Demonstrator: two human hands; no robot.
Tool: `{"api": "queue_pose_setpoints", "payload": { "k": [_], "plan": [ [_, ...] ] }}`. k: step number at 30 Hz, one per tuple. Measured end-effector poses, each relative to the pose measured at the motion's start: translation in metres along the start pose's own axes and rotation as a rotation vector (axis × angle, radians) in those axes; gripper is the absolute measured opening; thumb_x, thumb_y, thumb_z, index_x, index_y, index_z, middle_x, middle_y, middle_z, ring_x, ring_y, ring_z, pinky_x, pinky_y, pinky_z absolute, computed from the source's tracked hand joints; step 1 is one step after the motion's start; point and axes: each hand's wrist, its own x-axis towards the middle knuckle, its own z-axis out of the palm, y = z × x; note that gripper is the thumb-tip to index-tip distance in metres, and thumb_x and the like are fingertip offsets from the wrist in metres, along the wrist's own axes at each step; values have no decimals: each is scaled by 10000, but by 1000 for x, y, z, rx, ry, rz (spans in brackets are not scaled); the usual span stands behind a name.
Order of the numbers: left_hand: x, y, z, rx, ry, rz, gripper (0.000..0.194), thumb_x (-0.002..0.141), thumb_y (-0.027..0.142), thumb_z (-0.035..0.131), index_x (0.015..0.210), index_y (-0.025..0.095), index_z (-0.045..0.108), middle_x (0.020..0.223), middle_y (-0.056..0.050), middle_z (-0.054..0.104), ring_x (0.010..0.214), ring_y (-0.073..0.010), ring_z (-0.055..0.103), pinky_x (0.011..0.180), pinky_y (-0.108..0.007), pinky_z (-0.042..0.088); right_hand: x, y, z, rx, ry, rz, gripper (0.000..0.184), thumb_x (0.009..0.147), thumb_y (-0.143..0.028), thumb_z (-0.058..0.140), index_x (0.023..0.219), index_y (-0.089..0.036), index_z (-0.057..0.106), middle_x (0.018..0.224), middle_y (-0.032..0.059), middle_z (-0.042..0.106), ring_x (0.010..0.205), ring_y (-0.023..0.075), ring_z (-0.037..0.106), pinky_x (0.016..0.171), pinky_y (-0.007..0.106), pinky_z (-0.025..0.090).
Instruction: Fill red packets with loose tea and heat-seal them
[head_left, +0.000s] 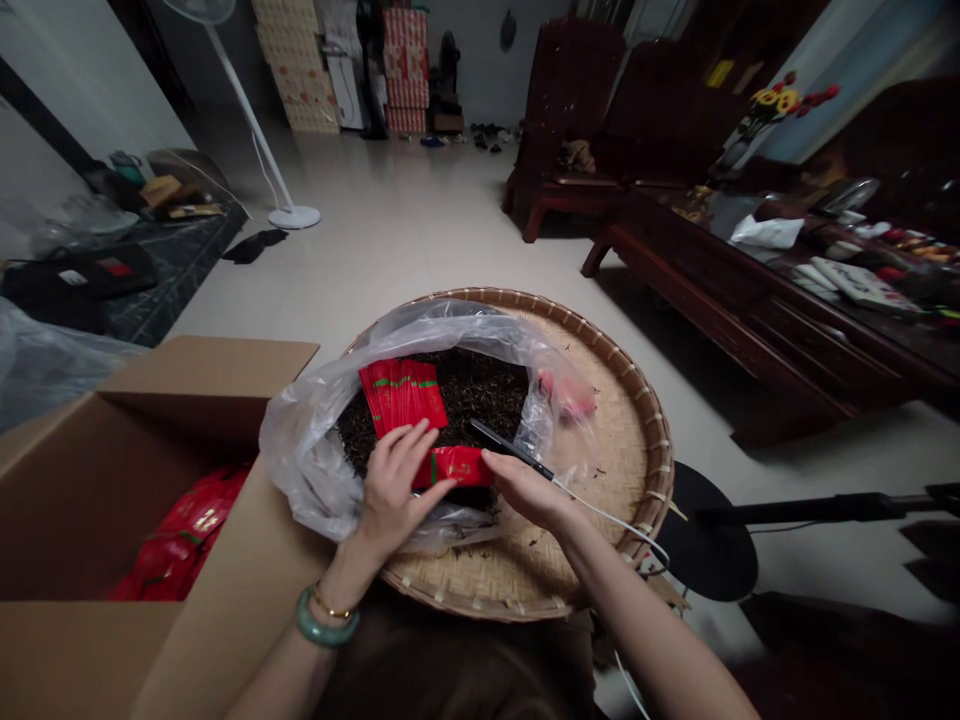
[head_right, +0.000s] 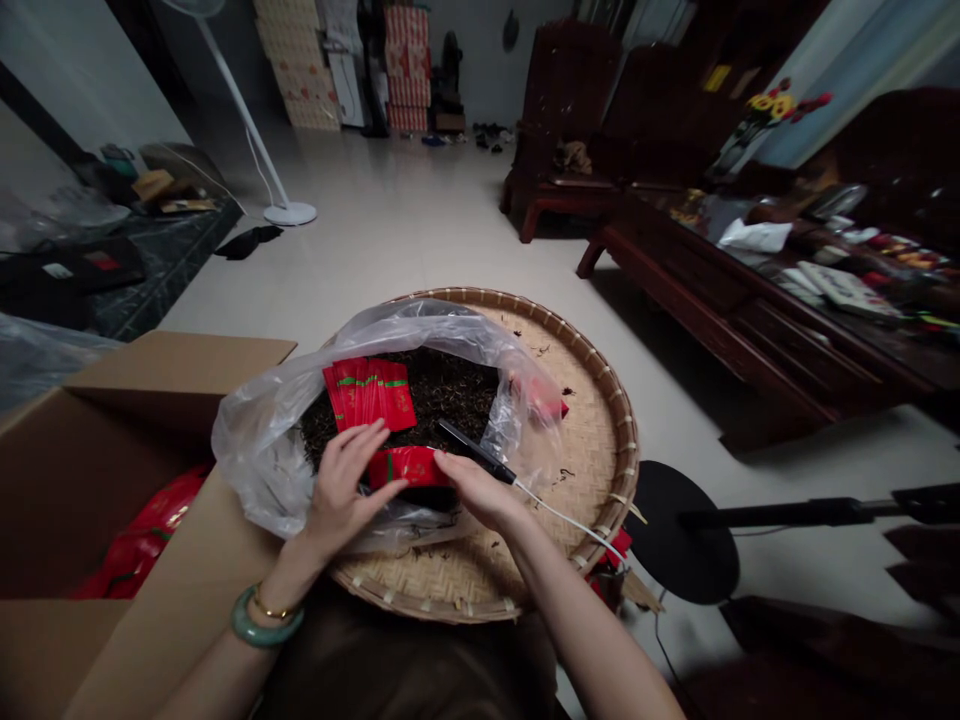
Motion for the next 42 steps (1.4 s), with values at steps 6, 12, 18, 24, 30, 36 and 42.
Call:
{"api": "queue_pose_setpoints", "payload": {
  "k": [6, 12, 18, 24, 30, 36, 42],
  "plan": [
    [-4, 3, 10, 170, -244, 134, 626, 766, 77, 616, 1346, 191, 411, 1277, -97, 541, 1113, -279, 470, 926, -450, 438, 4, -1, 8, -91, -8, -70, 503, 803, -602, 549, 999, -155, 671, 1043, 55, 685, 1004, 187, 580, 1036, 401, 325],
    [-3, -12, 12, -96, -206, -107, 448, 706, 177, 713, 1132, 208, 580, 1063, -66, 624, 972, -235, 556, 871, -371, 483, -9, -20, -4, -111, 40, -93, 513, 865, -591, 434, 1017, -152, 650, 984, 96, 692, 950, 209, 631, 928, 423, 446],
    [-3, -20, 9, -275, -117, -373, 564, 664, 348, 761, 1171, 196, 566, 1137, -91, 608, 953, -231, 598, 827, -338, 502, -9, 6, -18, -956, 119, -253, 383, 779, -101, 518, 1140, -191, 609, 1149, 98, 641, 1068, 215, 592, 962, 423, 450],
    [-5, -24, 10, -341, -97, -363, 561, 655, 418, 766, 1133, 183, 588, 1134, -97, 616, 1037, -248, 573, 967, -399, 438, 2, 20, -7, -1612, -33, -191, 585, 825, -6, 409, 1375, -207, 413, 1437, 154, 395, 1297, 232, 412, 1029, 415, 394],
    [-4, -21, 7, -380, -105, -425, 616, 613, 459, 787, 1113, 159, 589, 1097, -111, 630, 1017, -263, 584, 942, -399, 453, 16, 1, 0, -1788, -198, -120, 420, 795, -85, 529, 1201, -187, 560, 1105, 146, 574, 1007, 277, 581, 802, 382, 505],
    [-3, -18, 4, -443, -78, -478, 611, 600, 463, 784, 1092, 153, 595, 1073, -103, 639, 1006, -266, 592, 953, -405, 457, 20, 0, 1, -1802, -187, -80, 399, 776, -70, 532, 1150, -207, 560, 1029, 105, 552, 943, 230, 575, 745, 304, 481],
    [-4, -20, 5, -472, -77, -495, 633, 608, 445, 779, 1133, 156, 578, 1151, -114, 606, 1045, -265, 578, 941, -396, 468, 22, 5, 0, -1782, -140, -74, 317, 757, -60, 522, 1044, -184, 571, 990, 83, 562, 922, 201, 568, 740, 270, 454]
  ]
}}
